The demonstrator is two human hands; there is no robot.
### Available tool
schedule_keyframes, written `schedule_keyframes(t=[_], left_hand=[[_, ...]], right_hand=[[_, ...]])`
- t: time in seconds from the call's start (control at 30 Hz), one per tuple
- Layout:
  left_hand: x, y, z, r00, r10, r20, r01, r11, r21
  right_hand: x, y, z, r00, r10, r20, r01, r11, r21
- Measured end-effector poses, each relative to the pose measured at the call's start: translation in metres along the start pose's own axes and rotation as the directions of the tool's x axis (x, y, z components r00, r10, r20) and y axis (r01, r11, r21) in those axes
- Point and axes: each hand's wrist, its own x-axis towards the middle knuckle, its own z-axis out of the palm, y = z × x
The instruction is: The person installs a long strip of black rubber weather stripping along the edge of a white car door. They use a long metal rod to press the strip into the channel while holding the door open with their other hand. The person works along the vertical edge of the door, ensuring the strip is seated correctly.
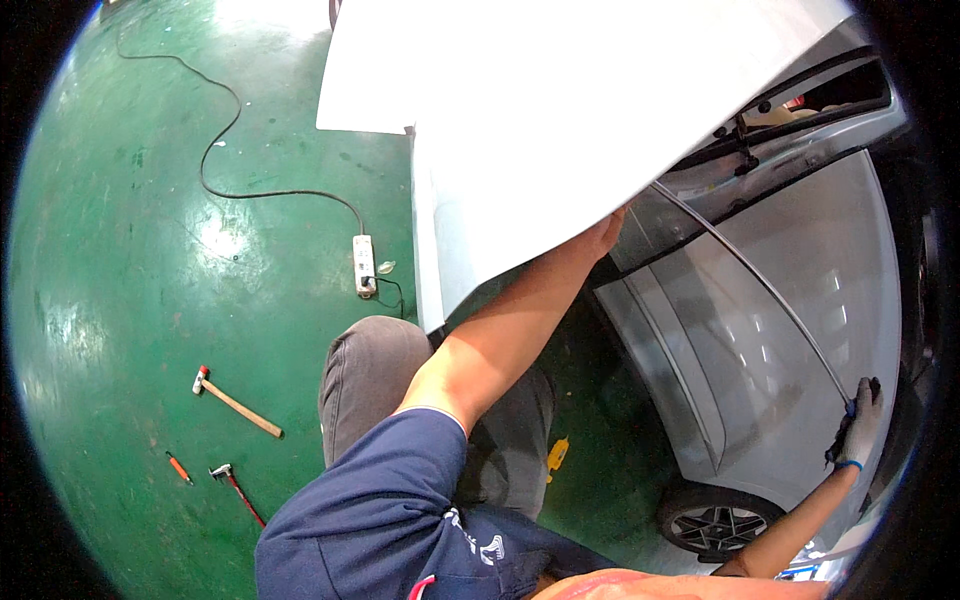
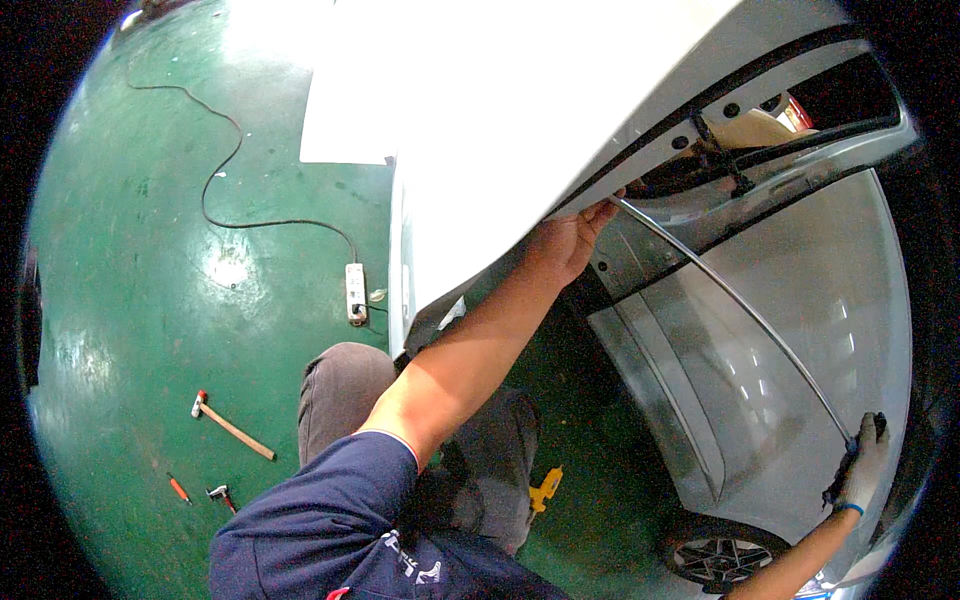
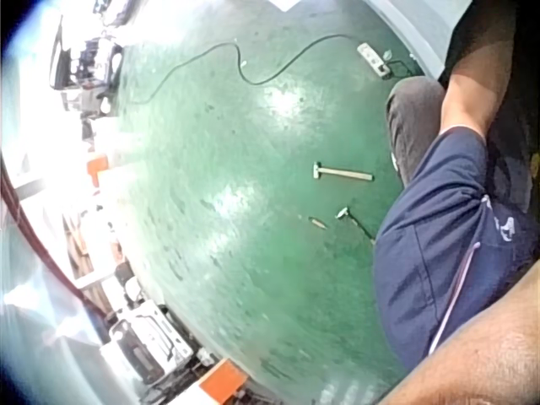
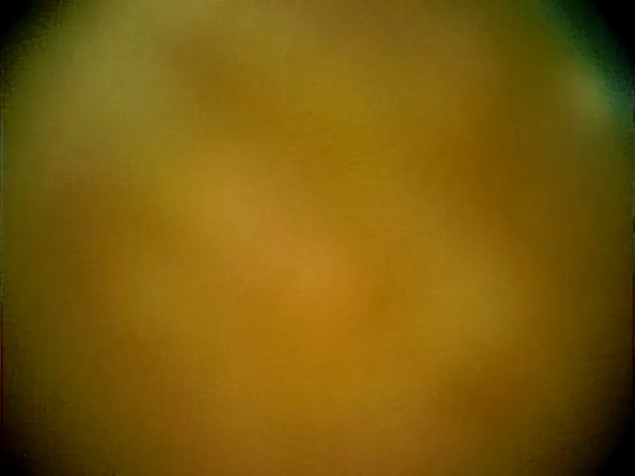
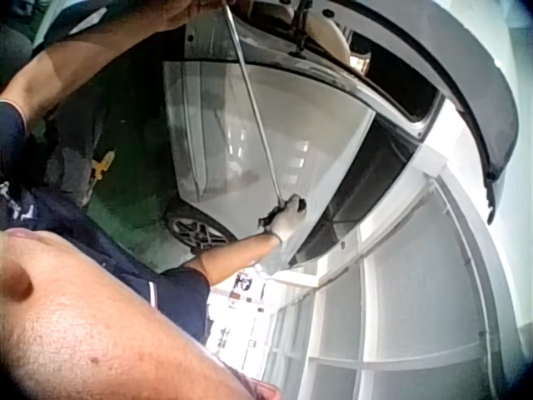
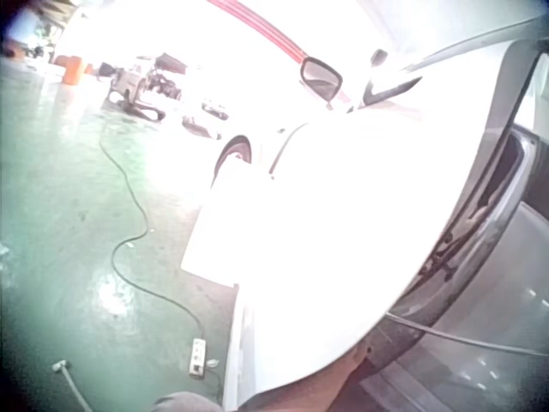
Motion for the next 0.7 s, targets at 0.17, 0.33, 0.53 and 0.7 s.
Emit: schedule_keyframes(t=[0.17, 0.33, 0.53, 0.7], left_hand=[[-0.003, 0.001, -0.002, 1.0, 0.007, -0.006, -0.007, 1.0, 0.008], [-0.003, -0.003, 0.002, 1.0, 0.011, 0.0, -0.011, 1.0, -0.011], [-0.005, -0.004, 0.003, 1.0, 0.014, 0.0, -0.014, 1.0, -0.01], [-0.006, -0.009, 0.005, 1.0, 0.004, 0.004, -0.003, 1.0, -0.023]], right_hand=[[-0.019, -0.024, 0.02, 0.994, 0.104, 0.029, -0.105, 0.994, 0.027], [-0.018, -0.026, 0.022, 0.996, 0.087, -0.002, -0.086, 0.994, 0.066], [-0.018, -0.033, 0.017, 0.994, 0.11, 0.006, -0.11, 0.994, -0.004], [0.007, 0.003, 0.016, 0.998, 0.064, 0.002, -0.064, 0.998, -0.022]])
